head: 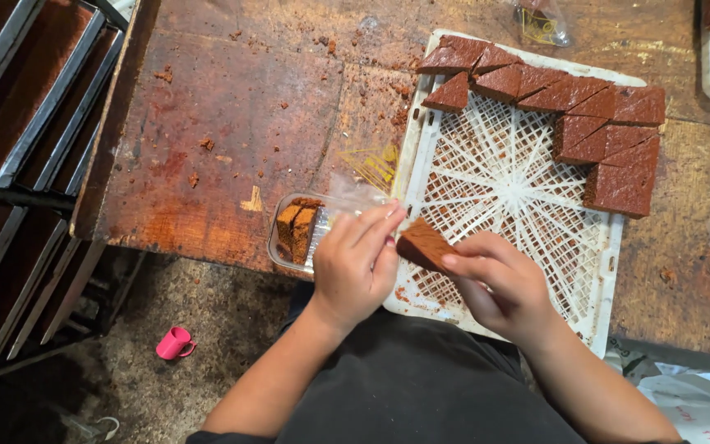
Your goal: Packaging individual brownie pieces into plastic bags from a tray on a workbench.
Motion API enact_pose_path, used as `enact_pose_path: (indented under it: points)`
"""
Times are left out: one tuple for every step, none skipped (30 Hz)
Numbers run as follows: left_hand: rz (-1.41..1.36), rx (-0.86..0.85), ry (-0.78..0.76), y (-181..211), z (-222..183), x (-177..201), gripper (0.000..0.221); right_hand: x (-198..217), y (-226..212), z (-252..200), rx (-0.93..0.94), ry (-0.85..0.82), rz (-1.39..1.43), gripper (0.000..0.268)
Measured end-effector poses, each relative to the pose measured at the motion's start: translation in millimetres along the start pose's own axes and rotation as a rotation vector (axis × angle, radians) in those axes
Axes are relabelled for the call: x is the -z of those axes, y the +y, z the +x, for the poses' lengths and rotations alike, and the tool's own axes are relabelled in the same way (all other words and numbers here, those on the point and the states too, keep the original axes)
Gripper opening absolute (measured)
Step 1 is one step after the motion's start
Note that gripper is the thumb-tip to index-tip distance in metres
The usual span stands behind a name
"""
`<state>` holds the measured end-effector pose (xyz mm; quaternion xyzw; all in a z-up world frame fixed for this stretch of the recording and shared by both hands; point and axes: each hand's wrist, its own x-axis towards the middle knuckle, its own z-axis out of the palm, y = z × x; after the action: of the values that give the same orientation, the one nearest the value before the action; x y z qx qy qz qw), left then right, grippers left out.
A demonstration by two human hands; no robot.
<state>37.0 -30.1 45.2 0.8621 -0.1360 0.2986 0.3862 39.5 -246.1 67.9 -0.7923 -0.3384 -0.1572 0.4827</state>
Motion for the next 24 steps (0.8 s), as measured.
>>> enact_pose_path:
  points:
    - [0.0,0.006,-0.003,-2.2,2.3,0.4,0.035,-0.3,2.2,-6.6,-0.005,-0.004,0.002,0.02]
    - [0.113,-0.035,0.014,-4.5,4.3,0.6,0.036,-0.5,4.4,-13.4,0.022,0.048,0.016,0.021]
    - [0.225,-0.081,0.03,-7.6,7.6,0.6,0.037,-1.2,7.0,-19.7,0.052,0.104,0.028,0.022]
    - [0.224,-0.081,0.027,-5.1,8.4,4.2,0.037,-1.5,12.5,-25.6,0.048,0.105,0.028,0.022]
    - [0.263,-0.081,-0.002,-2.8,9.9,7.6,0.038,-1.6,18.1,-31.0,0.037,0.129,0.011,0.02]
    - [0.302,-0.081,-0.031,-0.3,11.6,11.2,0.04,-1.6,23.4,-36.4,0.025,0.152,-0.006,0.019]
    - [0.303,-0.083,-0.032,1.2,12.9,15.9,0.04,3.0,21.6,-31.5,0.025,0.154,-0.005,0.019]
    - [0.361,-0.097,-0.033,2.7,14.1,20.9,0.041,7.4,19.6,-26.6,-0.064,0.095,-0.027,0.018]
    - [0.42,-0.11,-0.032,4.6,15.1,25.6,0.041,12.5,17.8,-21.4,-0.151,0.034,-0.049,0.017]
    - [0.421,-0.11,-0.032,3.7,17.0,33.0,0.041,10.9,28.7,-24.2,-0.15,0.033,-0.048,0.017]
    - [0.404,-0.122,-0.012,3.5,17.9,40.3,0.039,9.8,38.5,-28.4,-0.28,-0.078,-0.1,0.013]
    - [0.387,-0.135,0.008,3.4,18.8,47.5,0.036,8.8,48.1,-32.7,-0.411,-0.189,-0.151,0.009]
    - [0.386,-0.137,0.01,8.4,19.2,58.5,0.036,4.6,51.2,-34.5,-0.409,-0.187,-0.153,0.009]
    - [0.409,-0.1,-0.03,13.6,19.7,69.6,0.038,0.5,54.1,-36.2,-0.643,-0.398,-0.243,0.022]
    - [0.437,-0.061,-0.068,18.7,19.7,82.0,0.039,-5.1,57.4,-37.0,-0.871,-0.613,-0.329,0.037]
    - [0.441,-0.06,-0.065,20.7,24.6,90.4,0.039,-8.0,57.4,-36.0,-0.866,-0.614,-0.327,0.037]
    - [0.517,-0.136,-0.017,23.4,28.8,98.5,0.037,-10.1,56.2,-36.7,-0.99,-0.587,-0.327,0.033]
    - [0.592,-0.213,0.032,26.3,32.9,106.3,0.038,-12.0,55.2,-37.6,-1.114,-0.558,-0.326,0.03]
    - [0.593,-0.215,0.035,21.7,33.3,105.6,0.038,-10.8,55.4,-36.4,-1.112,-0.556,-0.327,0.03]
    - [0.405,-0.236,-0.088,17.2,33.8,104.9,0.038,-9.6,55.5,-35.2,-1.085,-0.53,-0.31,0.028]
    - [0.219,-0.253,-0.212,13.5,33.2,105.4,0.041,-9.2,54.9,-34.6,-1.059,-0.508,-0.291,0.026]
    - [0.222,-0.252,-0.212,8.8,28.9,96.3,0.041,-8.9,53.5,-38.5,-1.056,-0.51,-0.288,0.026]
    - [0.175,-0.194,-0.24,3.5,25.5,86.3,0.047,-8.2,52.4,-42.2,-0.886,-0.322,-0.111,0.027]
    - [0.127,-0.136,-0.269,-1.9,22.2,75.9,0.054,-7.3,51.8,-46.0,-0.71,-0.134,0.06,0.032]
